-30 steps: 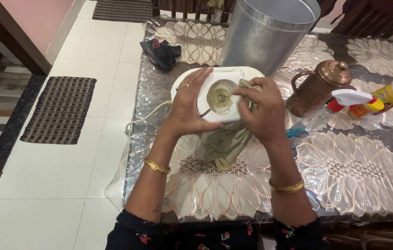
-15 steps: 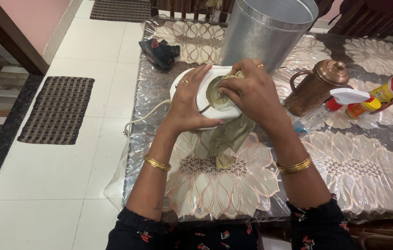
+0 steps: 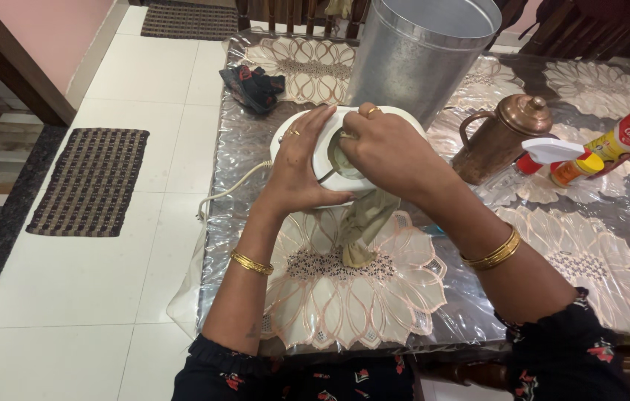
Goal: The person cleans the inside of a white blender base using a cloth. They wipe the interior surfaces and the blade area, then spray a cleaning solution from a bottle into the base and continue wiping with the cloth.
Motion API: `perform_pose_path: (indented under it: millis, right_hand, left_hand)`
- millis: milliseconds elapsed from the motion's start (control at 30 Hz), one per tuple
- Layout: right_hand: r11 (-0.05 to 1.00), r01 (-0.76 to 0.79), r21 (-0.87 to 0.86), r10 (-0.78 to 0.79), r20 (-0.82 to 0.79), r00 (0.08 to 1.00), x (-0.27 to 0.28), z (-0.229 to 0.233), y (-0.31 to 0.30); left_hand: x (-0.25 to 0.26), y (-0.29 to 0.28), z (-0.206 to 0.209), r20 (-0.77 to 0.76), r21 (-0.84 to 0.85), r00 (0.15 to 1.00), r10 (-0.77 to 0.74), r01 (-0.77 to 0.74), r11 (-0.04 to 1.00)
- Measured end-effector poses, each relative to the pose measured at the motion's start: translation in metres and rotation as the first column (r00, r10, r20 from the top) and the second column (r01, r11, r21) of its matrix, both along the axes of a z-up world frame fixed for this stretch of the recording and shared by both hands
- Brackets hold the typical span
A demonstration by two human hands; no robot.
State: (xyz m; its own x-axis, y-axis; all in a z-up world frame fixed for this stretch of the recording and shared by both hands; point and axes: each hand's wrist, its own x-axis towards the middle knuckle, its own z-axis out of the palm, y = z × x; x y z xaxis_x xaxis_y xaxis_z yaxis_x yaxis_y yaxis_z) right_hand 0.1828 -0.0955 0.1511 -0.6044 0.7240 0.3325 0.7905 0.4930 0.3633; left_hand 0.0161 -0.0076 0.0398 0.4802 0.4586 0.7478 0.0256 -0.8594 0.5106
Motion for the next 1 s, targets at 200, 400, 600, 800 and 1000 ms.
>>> perform_pose_path:
  millis: [200, 400, 600, 800, 1000]
  right_hand:
    - [1.0, 0.026, 0.015, -0.027, 0.12, 0.992, -0.005, -0.004, -0.001]
    - [0.998, 0.036, 0.046, -0.044, 0.177, 0.983, -0.009, -0.007, -0.003]
    - [0.995, 0.097, 0.037, -0.103, 0.19, 0.976, -0.015, -0.015, 0.003]
    - [0.988, 0.154, 0.015, -0.155, 0.163, 0.974, -0.023, -0.018, 0.003]
    - [0.986, 0.167, 0.008, -0.167, 0.134, 0.977, -0.023, -0.017, 0.002]
  left_hand:
    - [0.0, 0.0, -0.001, 0.002, 0.008, 1.0, -0.005, 0.005, 1.0]
    - [0.0, -0.001, -0.001, 0.008, 0.005, 1.0, 0.0, 0.0, 1.0]
    - [0.0, -0.004, 0.0, 0.033, 0.024, 0.999, -0.003, 0.002, 1.0]
    - [-0.001, -0.005, 0.001, 0.044, 0.02, 0.999, -0.023, 0.022, 1.0]
    - [0.0, -0.006, 0.001, 0.038, 0.022, 0.999, 0.003, -0.004, 1.0]
